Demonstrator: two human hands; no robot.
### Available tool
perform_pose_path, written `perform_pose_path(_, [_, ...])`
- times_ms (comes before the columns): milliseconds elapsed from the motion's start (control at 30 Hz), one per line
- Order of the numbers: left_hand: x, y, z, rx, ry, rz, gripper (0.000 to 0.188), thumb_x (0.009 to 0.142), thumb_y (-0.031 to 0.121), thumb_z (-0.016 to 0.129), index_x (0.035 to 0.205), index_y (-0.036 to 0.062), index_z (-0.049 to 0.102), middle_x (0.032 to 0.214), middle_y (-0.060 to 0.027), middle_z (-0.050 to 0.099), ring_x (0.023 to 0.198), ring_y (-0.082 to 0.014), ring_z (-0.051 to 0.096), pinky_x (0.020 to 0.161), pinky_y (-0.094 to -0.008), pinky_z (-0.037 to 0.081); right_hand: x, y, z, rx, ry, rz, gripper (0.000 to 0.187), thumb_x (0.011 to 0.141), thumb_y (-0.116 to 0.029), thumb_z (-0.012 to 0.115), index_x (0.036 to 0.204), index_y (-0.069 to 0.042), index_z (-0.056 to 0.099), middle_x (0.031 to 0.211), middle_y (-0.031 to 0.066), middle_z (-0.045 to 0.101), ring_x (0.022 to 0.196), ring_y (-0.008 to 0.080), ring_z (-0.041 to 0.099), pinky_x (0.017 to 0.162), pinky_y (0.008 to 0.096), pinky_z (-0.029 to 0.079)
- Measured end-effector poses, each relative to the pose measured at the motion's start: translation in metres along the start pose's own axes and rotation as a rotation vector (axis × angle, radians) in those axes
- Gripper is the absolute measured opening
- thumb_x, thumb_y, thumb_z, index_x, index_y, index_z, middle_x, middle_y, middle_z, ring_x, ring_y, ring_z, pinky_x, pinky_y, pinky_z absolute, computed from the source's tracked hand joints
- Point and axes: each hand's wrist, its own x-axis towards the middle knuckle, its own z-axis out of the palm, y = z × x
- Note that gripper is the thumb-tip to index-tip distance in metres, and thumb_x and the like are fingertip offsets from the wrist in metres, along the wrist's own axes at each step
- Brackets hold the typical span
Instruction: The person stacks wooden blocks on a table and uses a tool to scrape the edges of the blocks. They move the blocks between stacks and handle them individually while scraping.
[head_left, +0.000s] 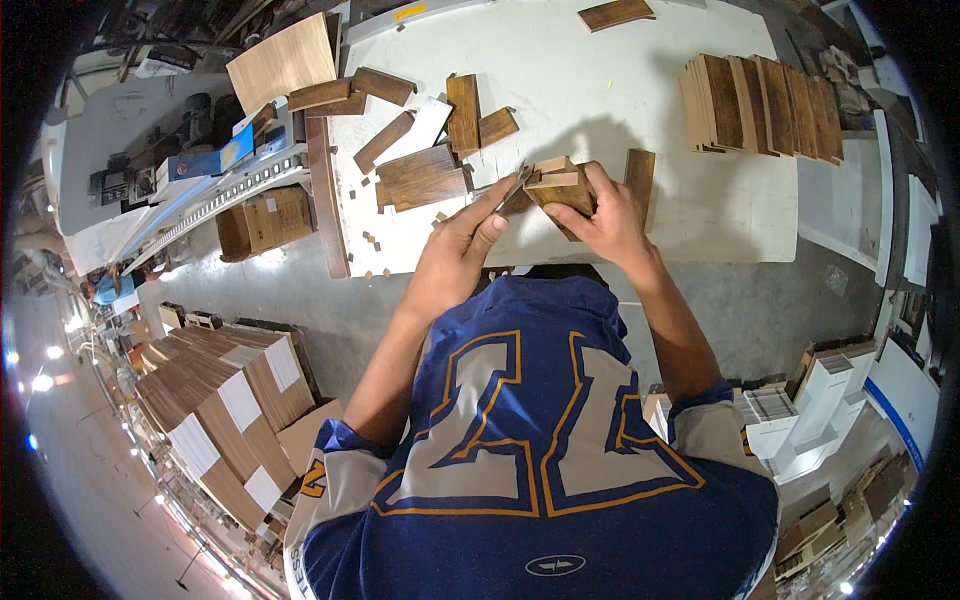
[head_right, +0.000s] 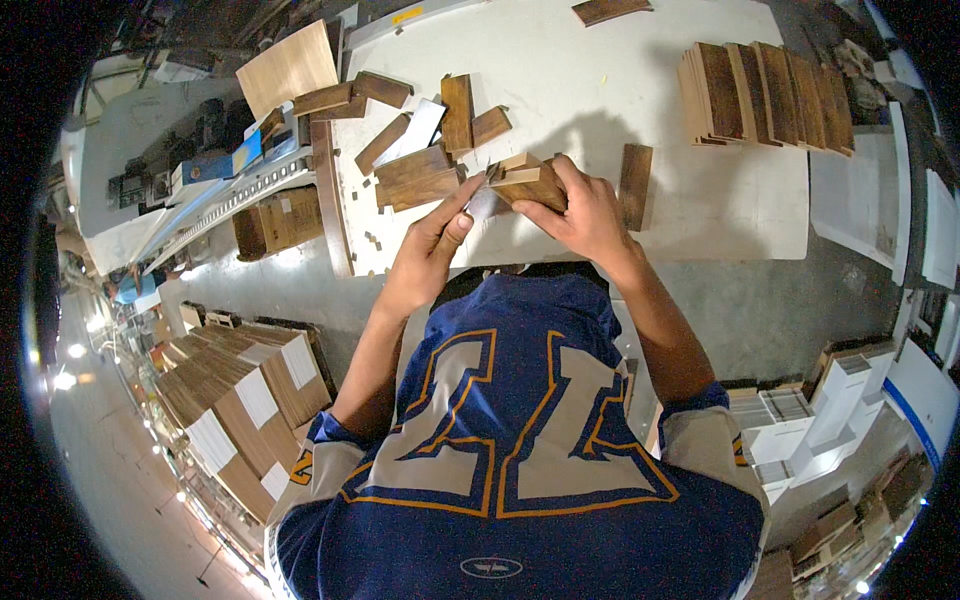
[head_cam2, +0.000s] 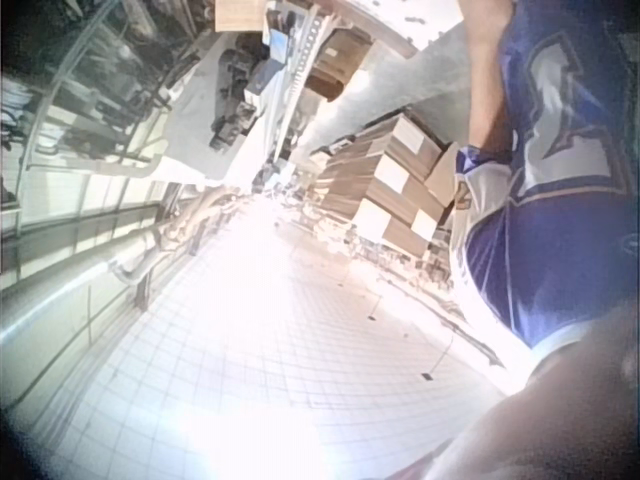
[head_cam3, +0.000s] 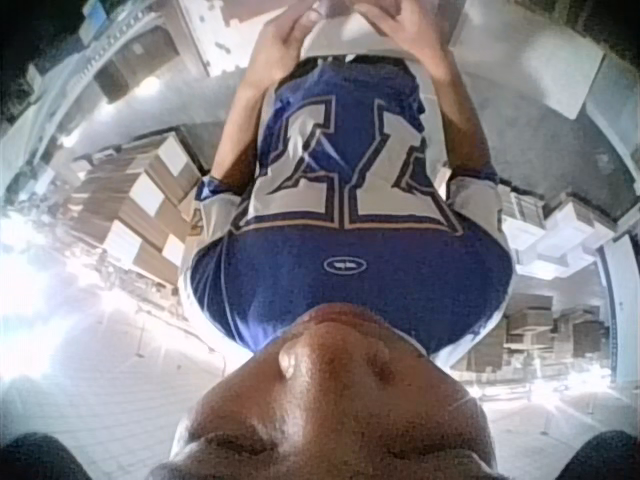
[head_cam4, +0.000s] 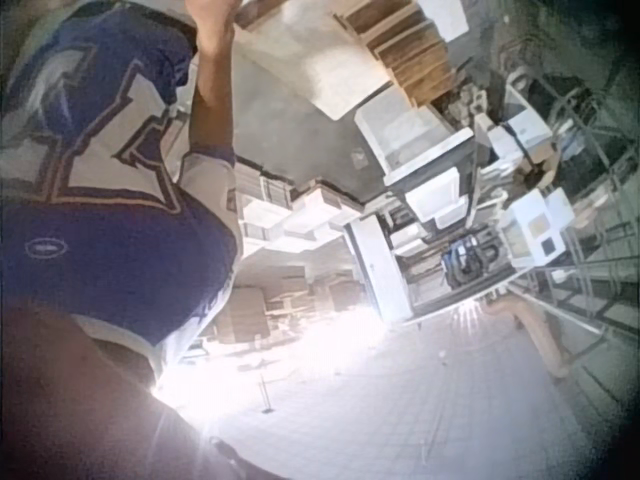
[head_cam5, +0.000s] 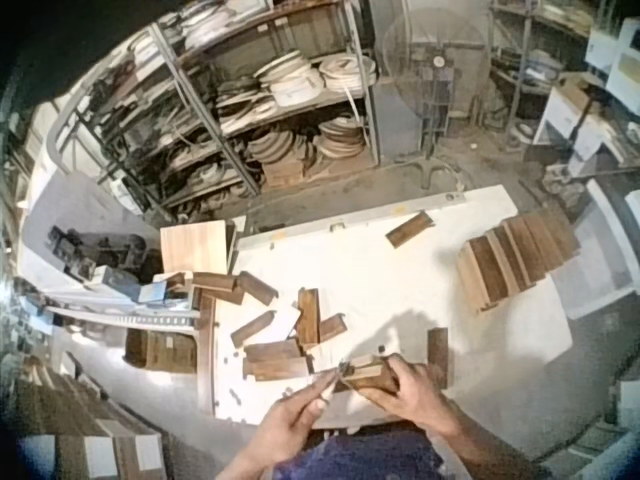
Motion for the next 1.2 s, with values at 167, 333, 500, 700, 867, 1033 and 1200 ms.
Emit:
perform_pose_path(167, [-0.006,-0.015,0.008,-0.056,0.011,-0.037,0.057,0.120,0.040,0.052,0.167,0.0071,0.053,0.163,-0.0221,0.061,0.152,-0.0293,0.054,0.128,-0.0397,0.038,0.000,0.006,0.003,-0.019,0.037,-0.087,0.054,0.096,-0.045,0.089,0.107,-0.001,0.061,0.081,0.0216,0.074,0.073,0.0385,0.080,0.064,0.0469,0.061])
perform_pose_path(333, [-0.002,-0.055,0.015,0.200,0.093,-0.238,0.054,0.120,0.044,0.051,0.164,0.0140,0.057,0.139,-0.0267,0.073,0.132,-0.0357,0.071,0.109,-0.0446,0.053,-0.008,-0.001,0.003,0.095,-0.066,-0.110,0.061,0.092,-0.055,0.089,0.109,-0.002,0.063,0.081,0.0194,0.075,0.074,0.0366,0.081,0.063,0.0444,0.061])
perform_pose_path(500, [0.023,-0.093,-0.004,0.063,0.271,-0.382,0.057,0.120,0.049,0.047,0.167,0.0156,0.054,0.118,-0.0282,0.079,0.108,-0.0339,0.079,0.090,-0.0484,0.058,-0.023,-0.029,0.006,0.175,-0.251,-0.129,0.066,0.087,-0.059,0.091,0.113,-0.002,0.070,0.092,0.0154,0.079,0.082,0.0324,0.080,0.077,0.0425,0.064])
perform_pose_path(700, [-0.014,-0.054,0.028,-0.071,0.334,-0.065,0.062,0.120,0.041,0.052,0.165,-0.0015,0.051,0.159,-0.0280,0.062,0.152,-0.0381,0.056,0.124,-0.0440,0.043,-0.004,-0.016,0.008,-0.070,0.040,0.068,0.059,0.091,-0.059,0.088,0.100,-0.003,0.070,0.084,0.0164,0.079,0.073,0.0361,0.079,0.066,0.0439,0.061])
perform_pose_path(867, [-0.033,-0.005,0.035,0.161,0.249,0.049,0.054,0.118,0.040,0.056,0.163,0.0099,0.058,0.124,-0.0264,0.076,0.113,-0.0417,0.076,0.101,-0.0465,0.057,-0.007,-0.009,0.002,-0.290,0.128,0.066,0.076,0.086,-0.078,0.083,0.092,-0.003,0.073,0.059,0.0152,0.068,0.054,0.0349,0.073,0.051,0.0465,0.055])
perform_pose_path(1033, [-0.037,0.015,0.030,0.157,0.156,-0.115,0.051,0.120,0.039,0.053,0.160,0.0080,0.061,0.139,-0.0293,0.074,0.126,-0.0394,0.074,0.109,-0.0449,0.054,-0.006,-0.014,-0.004,-0.430,0.125,-0.035,0.078,0.084,-0.081,0.082,0.097,-0.005,0.074,0.060,0.0135,0.070,0.055,0.0329,0.075,0.052,0.0444,0.059])
perform_pose_path(1200, [-0.036,0.013,0.031,0.218,0.233,-0.034,0.047,0.118,0.039,0.055,0.158,0.0171,0.063,0.116,-0.0263,0.079,0.100,-0.0409,0.080,0.089,-0.0503,0.060,-0.009,-0.012,-0.006,-0.480,0.156,-0.132,0.080,0.085,-0.083,0.080,0.099,-0.005,0.075,0.059,0.0108,0.070,0.052,0.0293,0.074,0.051,0.0423,0.059])
